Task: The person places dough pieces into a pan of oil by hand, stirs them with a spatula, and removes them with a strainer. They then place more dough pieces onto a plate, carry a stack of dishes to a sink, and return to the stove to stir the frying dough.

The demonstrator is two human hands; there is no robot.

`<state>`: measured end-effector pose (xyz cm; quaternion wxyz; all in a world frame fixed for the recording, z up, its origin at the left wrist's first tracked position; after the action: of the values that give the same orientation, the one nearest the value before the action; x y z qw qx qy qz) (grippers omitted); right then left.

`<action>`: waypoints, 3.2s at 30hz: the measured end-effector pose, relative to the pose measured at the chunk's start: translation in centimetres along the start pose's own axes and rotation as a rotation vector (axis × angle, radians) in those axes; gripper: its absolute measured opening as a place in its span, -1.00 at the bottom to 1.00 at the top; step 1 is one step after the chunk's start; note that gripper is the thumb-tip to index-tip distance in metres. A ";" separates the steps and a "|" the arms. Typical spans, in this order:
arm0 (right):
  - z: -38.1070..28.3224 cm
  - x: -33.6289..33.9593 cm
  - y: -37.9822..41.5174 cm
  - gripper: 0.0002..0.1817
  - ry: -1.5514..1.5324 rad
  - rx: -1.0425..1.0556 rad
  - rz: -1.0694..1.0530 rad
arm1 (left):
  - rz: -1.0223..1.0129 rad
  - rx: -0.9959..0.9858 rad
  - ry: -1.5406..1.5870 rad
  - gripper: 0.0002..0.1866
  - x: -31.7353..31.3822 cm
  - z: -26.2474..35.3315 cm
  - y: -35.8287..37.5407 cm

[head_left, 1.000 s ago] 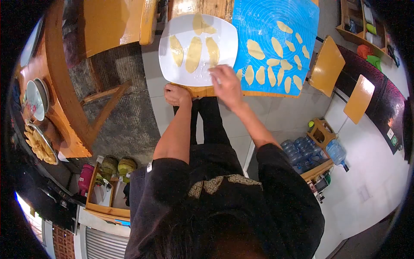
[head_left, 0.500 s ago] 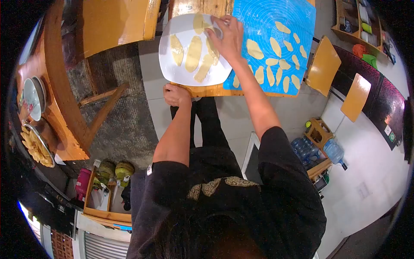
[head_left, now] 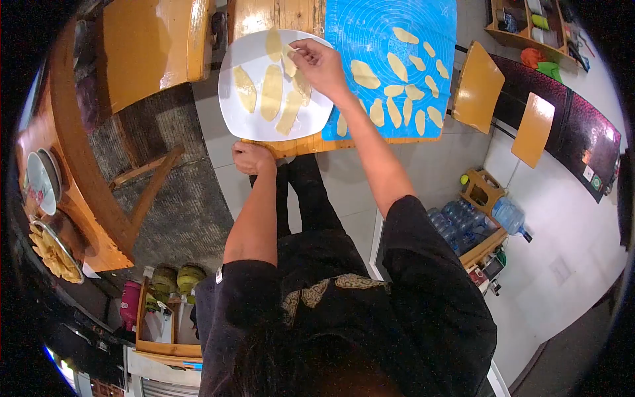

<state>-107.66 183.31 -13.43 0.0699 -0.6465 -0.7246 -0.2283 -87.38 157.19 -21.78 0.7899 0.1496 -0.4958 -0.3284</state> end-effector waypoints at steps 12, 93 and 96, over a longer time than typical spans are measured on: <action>6.5 14.8 1.5 -0.70 0.329 -0.129 0.189 | 0.006 0.042 -0.002 -0.53 -0.2 -0.6 -0.2; 3.7 21.3 -3.5 -0.57 0.335 0.095 0.410 | -1.078 -0.262 0.293 -0.72 -2.4 19.5 12.9; 2.4 16.4 -4.3 -0.64 0.070 0.041 -0.020 | -1.098 -0.250 0.261 -0.73 -2.5 20.0 13.4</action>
<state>-113.91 198.91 -10.06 0.1064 -0.6293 -0.7326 -0.2366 -100.77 170.51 -6.67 0.5701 0.3297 -0.2011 -0.7252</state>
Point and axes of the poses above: each hand's wrist, its own y-axis away from the middle knuckle, its own x-axis out of the back of the hand, z = x × y, the point moved 10 cm from there along -y, towards the middle knuckle, and after that the axes turned 13 degrees about -z, right-handed, at the moved point
